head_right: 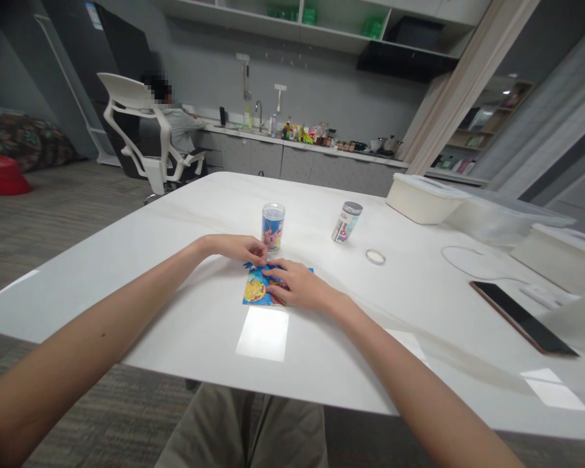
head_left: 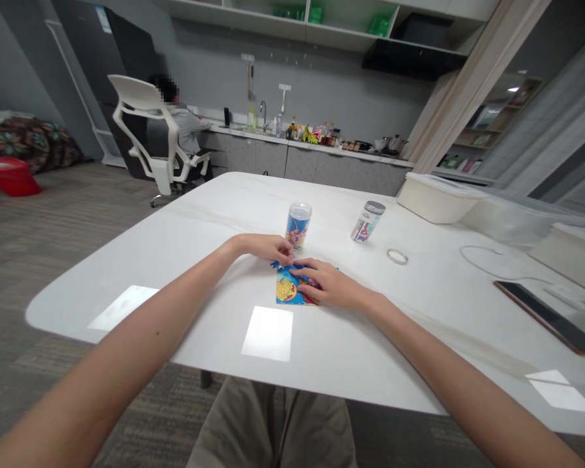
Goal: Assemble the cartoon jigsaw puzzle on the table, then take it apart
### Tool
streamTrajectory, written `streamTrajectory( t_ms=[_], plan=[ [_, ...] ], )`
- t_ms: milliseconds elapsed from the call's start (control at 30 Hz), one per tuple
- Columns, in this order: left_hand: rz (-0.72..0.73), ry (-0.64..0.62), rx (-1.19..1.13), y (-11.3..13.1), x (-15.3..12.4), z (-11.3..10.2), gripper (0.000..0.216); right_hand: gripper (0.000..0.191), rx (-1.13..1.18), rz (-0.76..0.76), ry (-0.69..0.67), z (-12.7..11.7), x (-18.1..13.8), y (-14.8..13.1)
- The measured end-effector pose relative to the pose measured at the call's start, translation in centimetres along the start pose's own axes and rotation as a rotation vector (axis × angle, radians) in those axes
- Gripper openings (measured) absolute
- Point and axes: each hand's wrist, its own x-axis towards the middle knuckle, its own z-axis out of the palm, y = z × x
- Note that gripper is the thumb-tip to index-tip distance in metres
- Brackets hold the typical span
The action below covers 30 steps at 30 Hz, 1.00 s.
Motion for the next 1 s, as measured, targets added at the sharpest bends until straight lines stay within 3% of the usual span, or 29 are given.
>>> streamTrajectory(
  t_ms=[633,1000],
  plan=[
    [-0.010,-0.006,0.142,0.4,0.3,0.2,0.024,0.026,-0.010,-0.061,0.024,-0.4,0.0,-0.4],
    [0.061,-0.015,0.020,-0.5,0.2,0.0,0.025,0.033,-0.021,-0.072,0.024,-0.1,0.1,-0.4]
  ],
)
